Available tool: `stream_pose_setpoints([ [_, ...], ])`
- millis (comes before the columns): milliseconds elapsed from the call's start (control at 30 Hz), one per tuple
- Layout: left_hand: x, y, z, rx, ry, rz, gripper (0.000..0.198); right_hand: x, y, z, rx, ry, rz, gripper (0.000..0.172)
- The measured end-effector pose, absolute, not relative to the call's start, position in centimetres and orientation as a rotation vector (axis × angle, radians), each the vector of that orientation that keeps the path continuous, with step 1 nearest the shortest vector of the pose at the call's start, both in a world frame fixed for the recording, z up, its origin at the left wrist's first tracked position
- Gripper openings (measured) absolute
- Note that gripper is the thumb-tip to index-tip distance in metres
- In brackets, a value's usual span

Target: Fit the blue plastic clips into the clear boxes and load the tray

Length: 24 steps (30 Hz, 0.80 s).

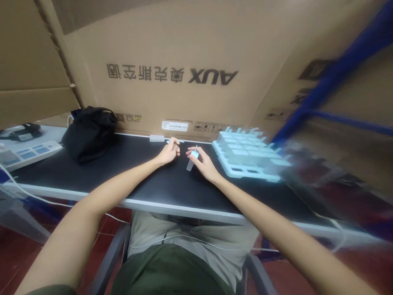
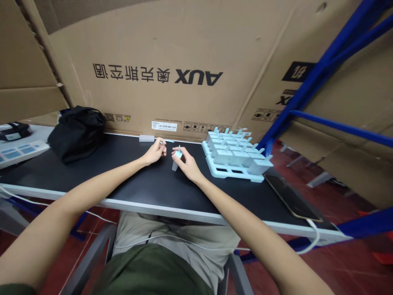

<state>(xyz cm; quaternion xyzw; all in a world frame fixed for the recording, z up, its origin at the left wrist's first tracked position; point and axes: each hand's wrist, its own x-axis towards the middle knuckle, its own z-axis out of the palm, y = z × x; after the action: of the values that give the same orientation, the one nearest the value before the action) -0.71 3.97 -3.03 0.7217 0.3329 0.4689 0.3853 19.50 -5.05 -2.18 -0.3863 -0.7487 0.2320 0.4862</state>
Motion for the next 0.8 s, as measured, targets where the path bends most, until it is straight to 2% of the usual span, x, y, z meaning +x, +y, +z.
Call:
stream_pose_setpoints([
  [133,-0.6,3.3,-2.6,1.999,0.88,1.081,0.026,22.0,-8.0,-1.6,-1.002,-1.893,0.336,0.046],
  [233,-0.5,2.6,-2.4,2.263,0.913,0.998,0.046,25.7,-10.6,-0.9,-1.056,-1.89,-0.007,0.045],
  [333,-0.5,2.2,-2.1,2.455,0.891,0.828,0.055,30.7,-12.4,-0.4,-1.173,-1.809,-0.409,0.04],
  [433,-0.6,1.6,-0.6,2.609,0.987,0.602,0.051,35.5,-13.1,0.0,-1.235,-1.747,-0.74,0.038],
  [567,-1.8,-3.1,2.7,2.717,1.128,0.493,0.04,39.0,-13.0,0.3,-1.336,-1.649,-0.91,0.051],
  [667,-4.6,-9.8,4.0,2.741,0.99,0.604,0.032,39.3,-12.6,-0.1,-1.51,-1.628,-0.827,0.059],
  [733,-7.7,-14.2,3.1,2.659,0.829,0.708,0.017,39.0,-12.2,-0.6,-1.57,-1.608,-0.751,0.06],
  [800,-11.2,-17.4,0.4,2.551,0.788,1.157,0.015,38.7,-11.8,-1.0,-1.594,-1.594,-0.692,0.057],
])
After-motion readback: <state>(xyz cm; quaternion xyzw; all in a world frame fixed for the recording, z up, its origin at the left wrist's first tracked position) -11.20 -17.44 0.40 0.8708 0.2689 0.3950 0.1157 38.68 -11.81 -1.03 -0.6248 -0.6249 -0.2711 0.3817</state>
